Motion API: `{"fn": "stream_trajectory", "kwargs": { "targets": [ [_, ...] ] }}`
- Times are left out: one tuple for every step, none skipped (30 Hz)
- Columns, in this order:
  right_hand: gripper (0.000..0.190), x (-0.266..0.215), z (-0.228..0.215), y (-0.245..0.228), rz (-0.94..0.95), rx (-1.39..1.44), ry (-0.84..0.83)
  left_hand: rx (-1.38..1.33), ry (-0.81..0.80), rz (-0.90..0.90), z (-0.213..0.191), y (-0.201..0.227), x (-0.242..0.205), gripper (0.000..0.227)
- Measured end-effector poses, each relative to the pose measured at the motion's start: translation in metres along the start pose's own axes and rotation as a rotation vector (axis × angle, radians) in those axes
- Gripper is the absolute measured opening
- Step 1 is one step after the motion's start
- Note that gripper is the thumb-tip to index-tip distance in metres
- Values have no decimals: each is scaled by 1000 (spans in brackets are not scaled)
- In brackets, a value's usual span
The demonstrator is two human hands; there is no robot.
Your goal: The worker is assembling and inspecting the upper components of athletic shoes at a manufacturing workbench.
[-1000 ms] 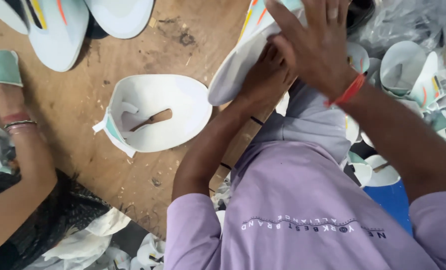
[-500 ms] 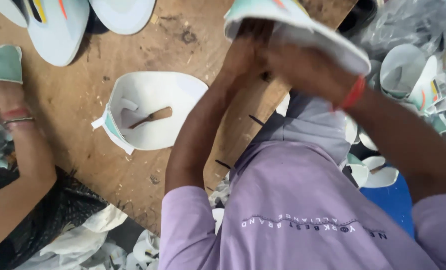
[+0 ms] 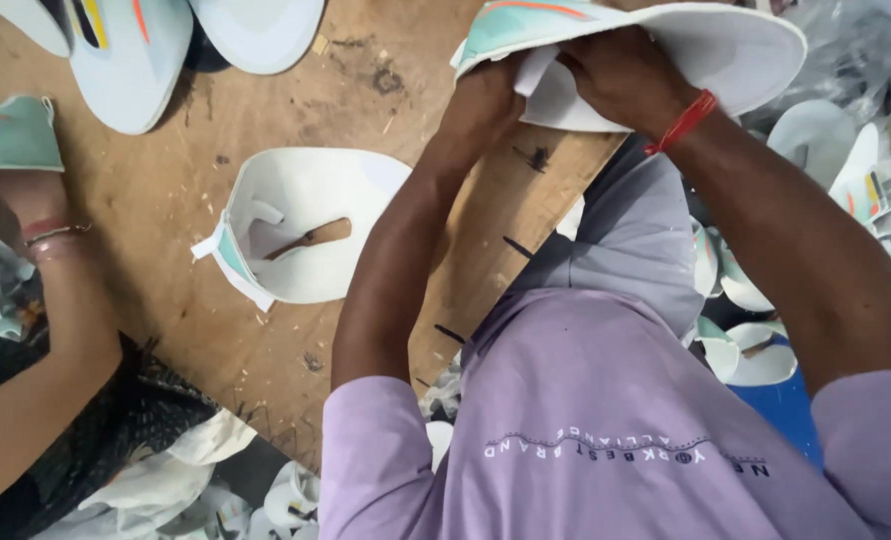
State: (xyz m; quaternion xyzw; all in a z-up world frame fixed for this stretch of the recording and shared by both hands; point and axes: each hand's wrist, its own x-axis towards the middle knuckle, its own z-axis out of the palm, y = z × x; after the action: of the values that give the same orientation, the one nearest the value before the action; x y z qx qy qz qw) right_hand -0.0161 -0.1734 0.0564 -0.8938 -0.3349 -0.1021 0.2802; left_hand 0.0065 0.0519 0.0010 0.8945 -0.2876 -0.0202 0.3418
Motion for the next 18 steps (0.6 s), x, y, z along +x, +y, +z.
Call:
{"fn": "stream_trajectory", "kwargs": {
  "targets": [
    [32,0,6,3,63,-56,-53,-41,6,-6,5,-8,-3,64],
    [37,-1,11,5,126,-111,-107,-82,12,-13,10,-15,-6,63],
    [37,5,8,-1,125,-111,-103,-79,12,-11,11,-19,-4,63],
    [45,12,5,-8,155,-143,-103,-103,-10,7,11,-22,-2,56],
    [53,16,0,-13,190,-180,-103,-132,-34,30,13,-24,2,49],
    [53,12,10,-3,194,-184,-100,-132,-37,36,14,-18,4,49],
    [45,10,19,7,228,-235,-118,-145,14,56,13,-13,5,53],
    [38,8,30,18,263,-287,-136,-158,64,76,12,-8,7,57],
    [38,8,32,19,265,-286,-135,-158,63,77,4,5,6,57],
    [34,8,34,21,283,-300,-69,-141,59,35,-5,18,5,58],
    [31,8,36,23,302,-313,-5,-125,55,-7,-12,31,4,59],
    [31,8,41,26,303,-312,-6,-127,53,-8,-21,40,5,59],
    [29,7,46,29,331,-281,27,-253,-48,-162,-30,48,5,59],
    [27,6,52,32,360,-250,60,-377,-153,-314,-40,56,5,60],
    [27,0,51,38,363,-248,49,-386,-157,-321,-25,44,1,60],
    [27,-6,49,44,236,-154,45,-198,-104,-166,-11,32,-4,62],
    [30,-5,47,52,100,-60,48,-1,-45,-7,0,17,-6,65],
    [30,-3,33,47,96,-59,45,-1,-42,-11,8,15,-8,65]
  ]
}}
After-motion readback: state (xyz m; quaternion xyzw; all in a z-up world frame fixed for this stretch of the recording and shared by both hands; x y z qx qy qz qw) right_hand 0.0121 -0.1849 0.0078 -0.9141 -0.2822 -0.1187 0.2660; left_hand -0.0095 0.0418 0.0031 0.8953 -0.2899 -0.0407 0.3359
